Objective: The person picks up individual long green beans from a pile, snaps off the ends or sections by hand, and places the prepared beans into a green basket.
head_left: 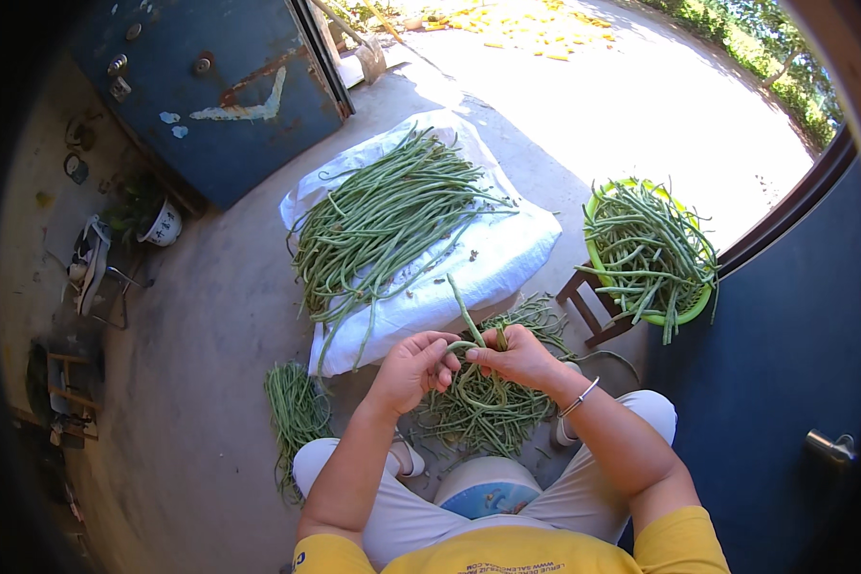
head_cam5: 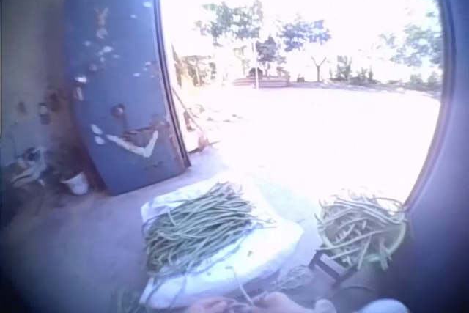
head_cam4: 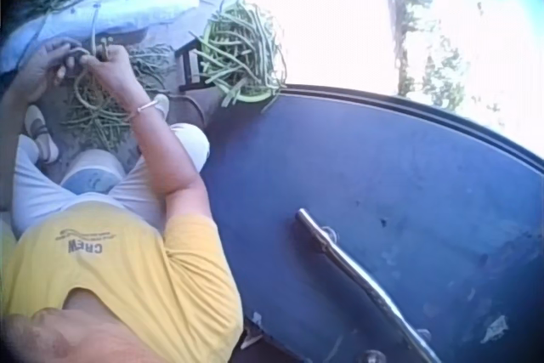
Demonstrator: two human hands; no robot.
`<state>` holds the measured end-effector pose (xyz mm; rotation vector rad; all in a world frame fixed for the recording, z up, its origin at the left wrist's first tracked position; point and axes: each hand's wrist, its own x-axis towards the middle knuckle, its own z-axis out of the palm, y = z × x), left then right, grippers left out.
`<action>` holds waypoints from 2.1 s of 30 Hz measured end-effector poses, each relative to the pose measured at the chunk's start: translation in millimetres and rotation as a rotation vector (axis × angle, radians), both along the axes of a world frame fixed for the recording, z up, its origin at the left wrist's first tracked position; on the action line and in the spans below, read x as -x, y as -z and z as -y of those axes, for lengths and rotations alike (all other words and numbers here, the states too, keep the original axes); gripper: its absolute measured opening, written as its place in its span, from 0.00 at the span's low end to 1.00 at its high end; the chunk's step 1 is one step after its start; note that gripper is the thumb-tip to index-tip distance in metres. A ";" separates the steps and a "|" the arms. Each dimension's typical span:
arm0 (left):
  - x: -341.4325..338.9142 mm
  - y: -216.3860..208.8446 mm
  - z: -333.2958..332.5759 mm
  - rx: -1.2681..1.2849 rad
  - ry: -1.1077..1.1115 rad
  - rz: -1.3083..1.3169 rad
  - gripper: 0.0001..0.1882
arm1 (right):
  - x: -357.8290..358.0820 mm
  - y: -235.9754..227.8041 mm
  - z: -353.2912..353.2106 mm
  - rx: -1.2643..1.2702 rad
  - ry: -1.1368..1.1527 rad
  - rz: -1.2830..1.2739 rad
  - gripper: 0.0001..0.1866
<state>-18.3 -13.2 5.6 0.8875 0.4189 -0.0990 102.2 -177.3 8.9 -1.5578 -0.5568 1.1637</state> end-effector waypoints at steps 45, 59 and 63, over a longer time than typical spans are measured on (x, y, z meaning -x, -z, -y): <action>22.7 13.0 0.7 -1.305 0.171 0.013 0.11 | -29.1 -9.3 21.1 -0.241 0.053 -0.500 0.19; 28.9 -9.2 4.4 -0.219 0.254 0.101 0.18 | -41.9 1.2 20.6 -0.469 0.397 -0.507 0.13; 37.6 -15.4 3.5 -0.137 0.205 0.156 0.16 | -39.8 14.1 15.4 -0.418 0.582 -0.492 0.08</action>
